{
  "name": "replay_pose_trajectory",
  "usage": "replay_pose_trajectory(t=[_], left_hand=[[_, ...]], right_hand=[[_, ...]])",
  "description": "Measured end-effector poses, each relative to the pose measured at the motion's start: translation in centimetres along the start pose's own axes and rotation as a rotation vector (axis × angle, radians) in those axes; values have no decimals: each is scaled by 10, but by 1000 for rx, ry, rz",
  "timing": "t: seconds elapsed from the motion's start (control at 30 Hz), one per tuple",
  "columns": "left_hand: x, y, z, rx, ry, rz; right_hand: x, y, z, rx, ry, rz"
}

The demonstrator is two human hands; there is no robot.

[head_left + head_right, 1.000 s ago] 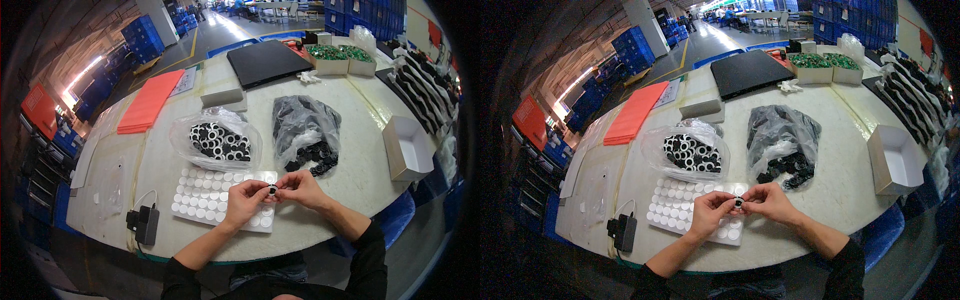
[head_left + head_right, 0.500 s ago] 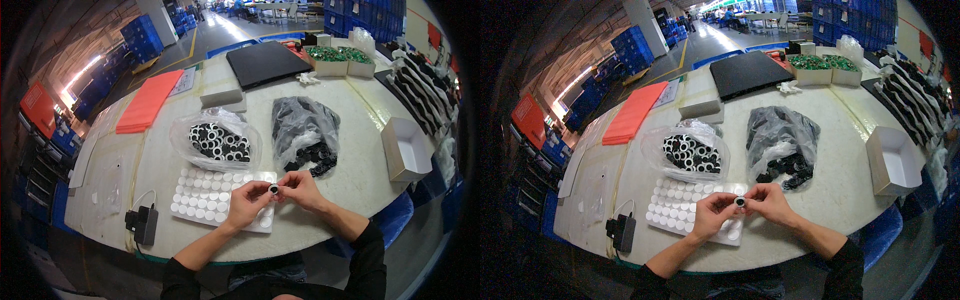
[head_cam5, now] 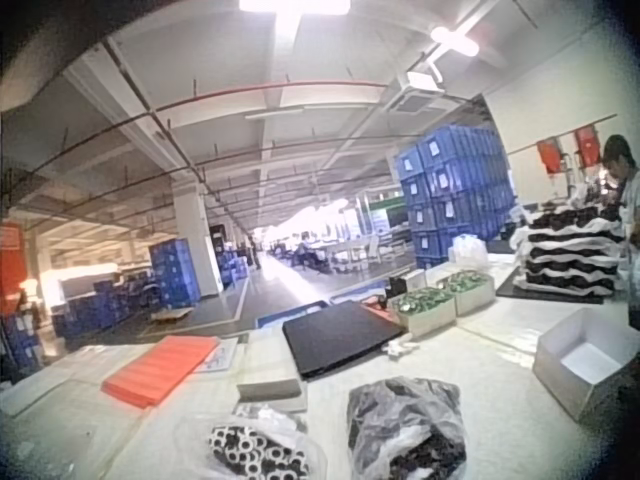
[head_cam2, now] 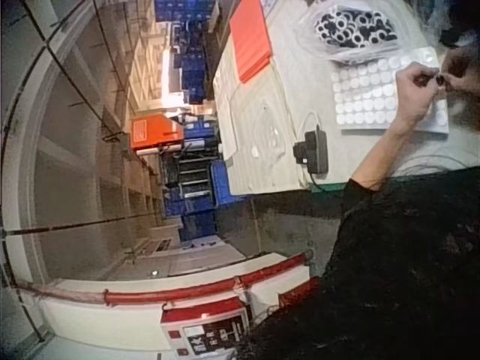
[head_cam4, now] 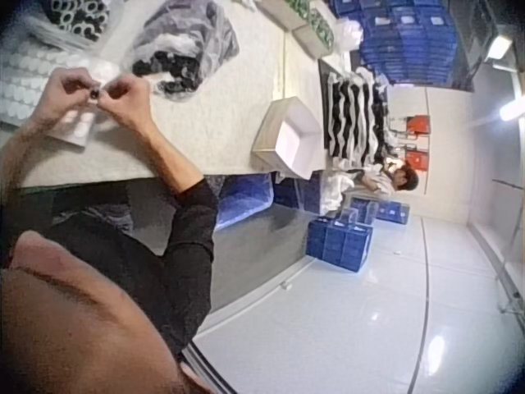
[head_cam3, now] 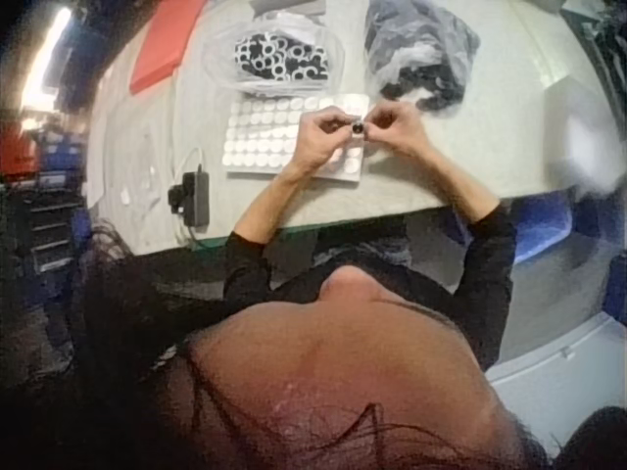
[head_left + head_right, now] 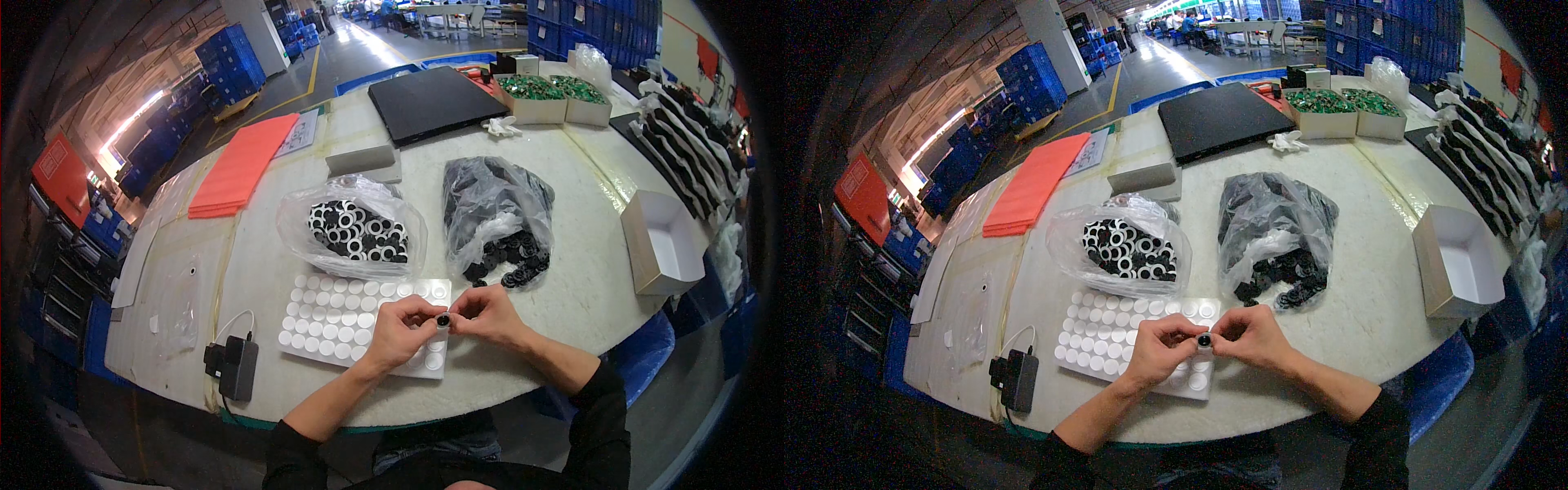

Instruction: The person assembles small black rings and white rings by hand, placing them into a plastic organizer tray.

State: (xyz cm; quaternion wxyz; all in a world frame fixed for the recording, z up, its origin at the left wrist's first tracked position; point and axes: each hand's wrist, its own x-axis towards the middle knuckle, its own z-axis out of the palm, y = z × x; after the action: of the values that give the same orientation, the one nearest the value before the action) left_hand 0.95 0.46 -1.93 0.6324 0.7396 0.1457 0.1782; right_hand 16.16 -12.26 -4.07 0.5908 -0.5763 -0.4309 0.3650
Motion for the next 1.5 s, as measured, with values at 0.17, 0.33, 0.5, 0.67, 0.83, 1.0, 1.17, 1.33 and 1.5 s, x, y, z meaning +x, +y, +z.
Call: replay_pose_trajectory(t=[0.17,0.33,0.5,0.67,0.83,1.0,1.17,1.33,1.5], left_hand=[[0,5,1,14,-26,6],[-1,1,13,-222,106,-66],[-3,4,13,-85,136,-42],[-3,8,8,87,46,11],[1,6,4,-116,-22,-155],[2,4,2,-261,46,-159],[1,8,3,-231,42,-171],[0,14,-5,-254,183,-109],[-3,26,-14,-233,268,-34]], right_hand=[[-1,-7,2,-44,-19,27],[2,-1,6,168,120,1],[1,-1,2,-35,99,-87],[1,-3,-2,-255,-2,-172],[4,-17,3,-54,-49,137],[4,-11,2,-32,-109,-3],[7,-7,-4,-91,-110,-88],[19,-17,-59,-900,472,-290],[17,-15,-74,-953,373,-216]])
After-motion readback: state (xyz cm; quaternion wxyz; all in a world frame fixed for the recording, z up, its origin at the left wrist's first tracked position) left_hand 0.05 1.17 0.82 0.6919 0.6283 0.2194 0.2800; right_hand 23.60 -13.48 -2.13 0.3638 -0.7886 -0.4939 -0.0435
